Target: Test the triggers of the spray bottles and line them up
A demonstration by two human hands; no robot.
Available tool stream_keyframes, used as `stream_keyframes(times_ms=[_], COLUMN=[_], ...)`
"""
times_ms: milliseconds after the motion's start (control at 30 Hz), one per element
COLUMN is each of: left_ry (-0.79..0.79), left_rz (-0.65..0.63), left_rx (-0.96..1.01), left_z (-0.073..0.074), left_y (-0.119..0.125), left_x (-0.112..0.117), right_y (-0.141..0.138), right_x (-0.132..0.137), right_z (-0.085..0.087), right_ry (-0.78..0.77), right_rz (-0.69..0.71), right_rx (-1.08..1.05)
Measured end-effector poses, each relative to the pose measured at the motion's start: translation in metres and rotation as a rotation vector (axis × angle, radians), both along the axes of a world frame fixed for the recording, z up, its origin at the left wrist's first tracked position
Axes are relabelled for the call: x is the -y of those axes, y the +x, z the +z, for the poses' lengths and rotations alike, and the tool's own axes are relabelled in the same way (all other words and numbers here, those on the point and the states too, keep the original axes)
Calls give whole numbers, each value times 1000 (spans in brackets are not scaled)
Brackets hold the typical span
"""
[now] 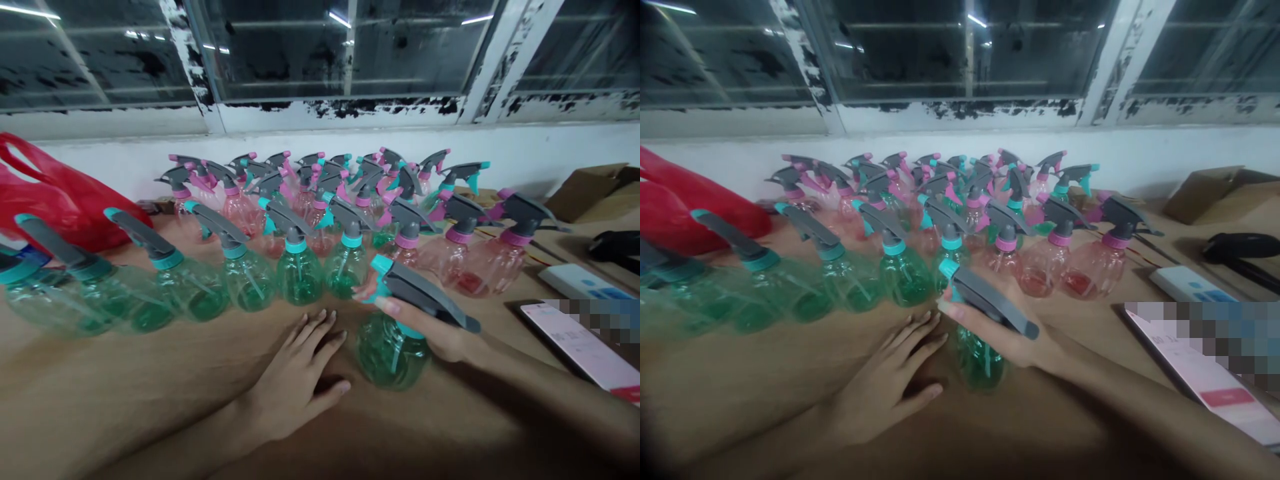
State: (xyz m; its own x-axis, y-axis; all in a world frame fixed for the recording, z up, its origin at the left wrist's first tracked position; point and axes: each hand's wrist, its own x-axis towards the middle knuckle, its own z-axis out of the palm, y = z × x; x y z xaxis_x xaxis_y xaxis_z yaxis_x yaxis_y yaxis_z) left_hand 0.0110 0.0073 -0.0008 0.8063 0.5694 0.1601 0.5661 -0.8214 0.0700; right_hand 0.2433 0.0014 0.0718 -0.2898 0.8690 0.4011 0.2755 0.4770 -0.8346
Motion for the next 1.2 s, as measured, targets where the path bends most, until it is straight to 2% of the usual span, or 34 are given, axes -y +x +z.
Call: stream_keyframes(times_ms=[300, 633, 833, 1200], left_ry=[-16, -14, -23, -22], left_rz=[3, 1, 0, -9], left_rx=[23, 16, 8, 0], left_z=[2, 3, 4, 3], left_y=[0, 1, 0, 1], left_x=[0, -1, 0, -1], right_y=[-4, -6, -7, -5], right_x=[-1, 2, 1, 0], right_z=[-3, 2, 2, 2], right_ry=[-17, -29, -39, 33], right_rz=[37, 26, 95, 47], right_rx=[-76, -73, -97, -91])
